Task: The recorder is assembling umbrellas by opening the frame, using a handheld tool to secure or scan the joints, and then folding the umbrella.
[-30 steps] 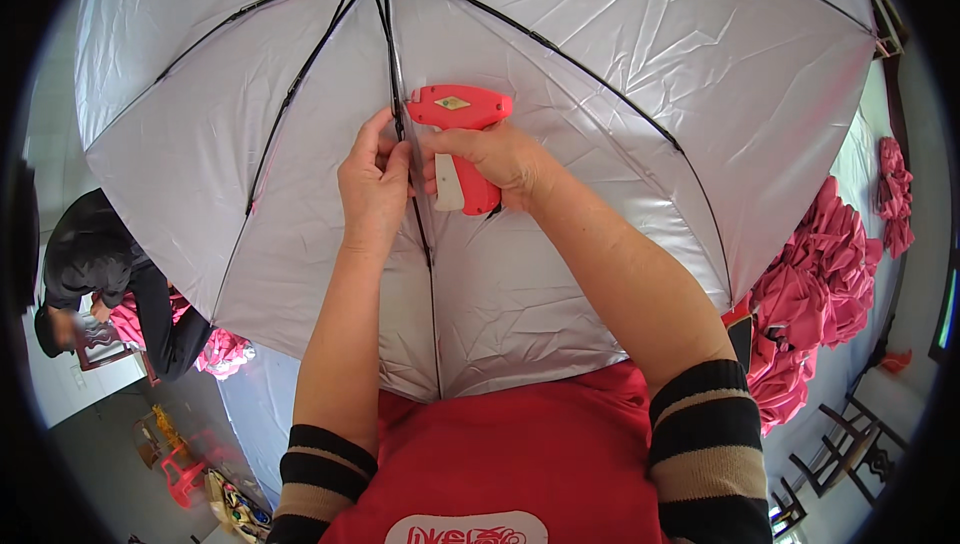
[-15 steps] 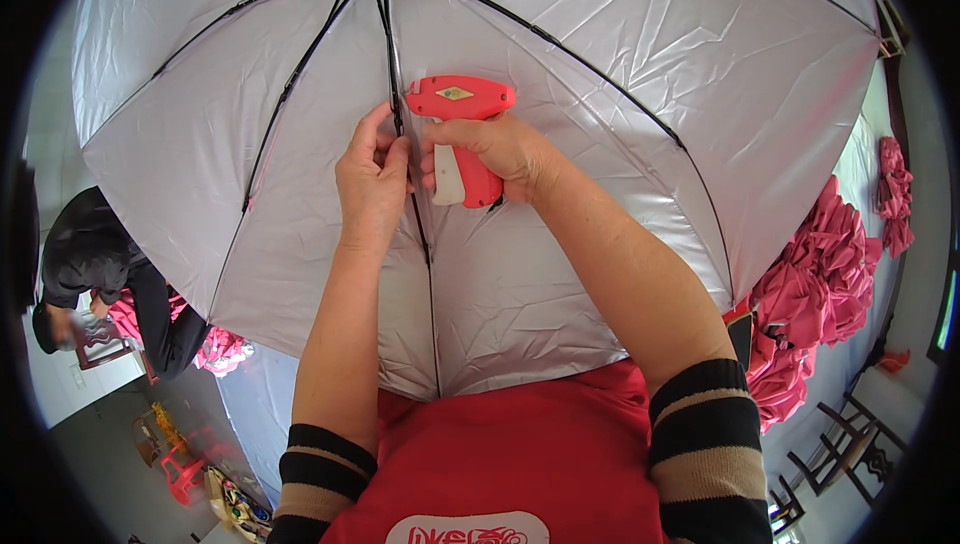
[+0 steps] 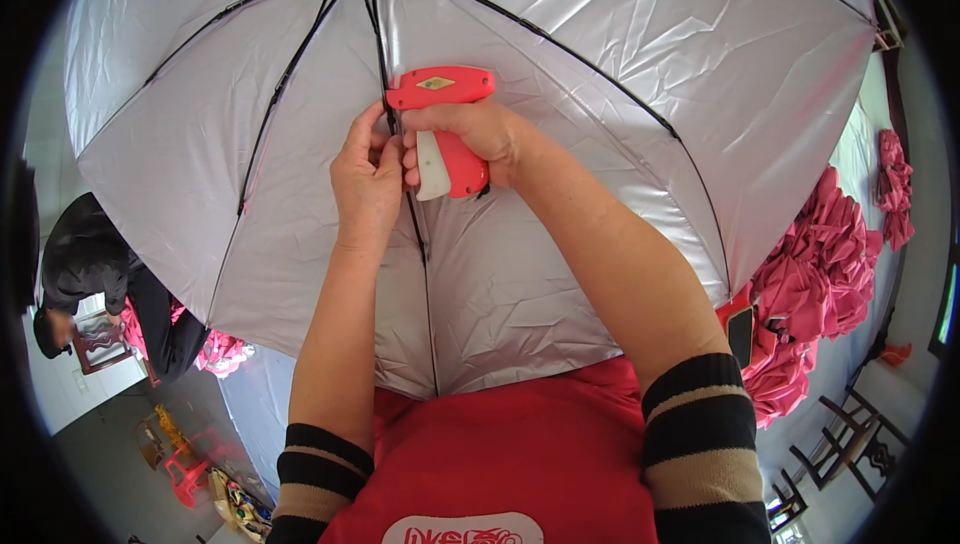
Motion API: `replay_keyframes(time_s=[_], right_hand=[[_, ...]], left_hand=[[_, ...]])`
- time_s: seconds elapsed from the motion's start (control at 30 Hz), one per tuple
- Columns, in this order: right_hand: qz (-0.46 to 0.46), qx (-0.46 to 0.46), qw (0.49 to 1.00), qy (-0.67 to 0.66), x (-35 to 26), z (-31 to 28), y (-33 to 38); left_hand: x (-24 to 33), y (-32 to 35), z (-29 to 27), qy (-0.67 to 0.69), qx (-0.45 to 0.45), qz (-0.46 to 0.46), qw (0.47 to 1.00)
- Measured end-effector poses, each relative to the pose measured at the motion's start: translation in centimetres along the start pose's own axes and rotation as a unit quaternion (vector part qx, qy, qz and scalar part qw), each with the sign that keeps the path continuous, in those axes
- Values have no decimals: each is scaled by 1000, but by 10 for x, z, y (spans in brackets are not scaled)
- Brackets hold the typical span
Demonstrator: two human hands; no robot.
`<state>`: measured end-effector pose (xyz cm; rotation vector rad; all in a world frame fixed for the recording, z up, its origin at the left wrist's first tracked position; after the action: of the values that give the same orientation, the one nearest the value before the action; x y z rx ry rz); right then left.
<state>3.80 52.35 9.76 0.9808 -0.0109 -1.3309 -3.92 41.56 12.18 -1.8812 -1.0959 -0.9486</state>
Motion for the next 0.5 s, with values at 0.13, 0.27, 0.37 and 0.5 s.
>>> replay_keyframes(time_s=[0.13, 0.27, 0.37, 0.5], right_hand=[[-69, 96, 983, 140, -3, -9, -4], [-52, 24, 996, 68, -6, -1, -2], [-57, 88, 994, 26, -2, -15, 19], [28, 87, 994, -52, 62, -17, 81]], left_hand=[[-10, 1, 5, -22, 0, -73, 997], [-6, 2, -2, -49, 17, -10, 999], [-6, 24, -14, -208, -55, 49, 975], [-8, 74, -30, -371, -173, 67, 910]])
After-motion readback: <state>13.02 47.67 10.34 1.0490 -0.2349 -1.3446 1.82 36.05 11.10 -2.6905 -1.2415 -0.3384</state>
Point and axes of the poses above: each hand's wrist, its own y-axis away from the middle knuckle, its own z-axis out of the palm, x = y × z, the point moved 6 cm from there along -y, towards the middle knuckle, and after that the axes turned 15 degrees about x, right-handed, at the moved point
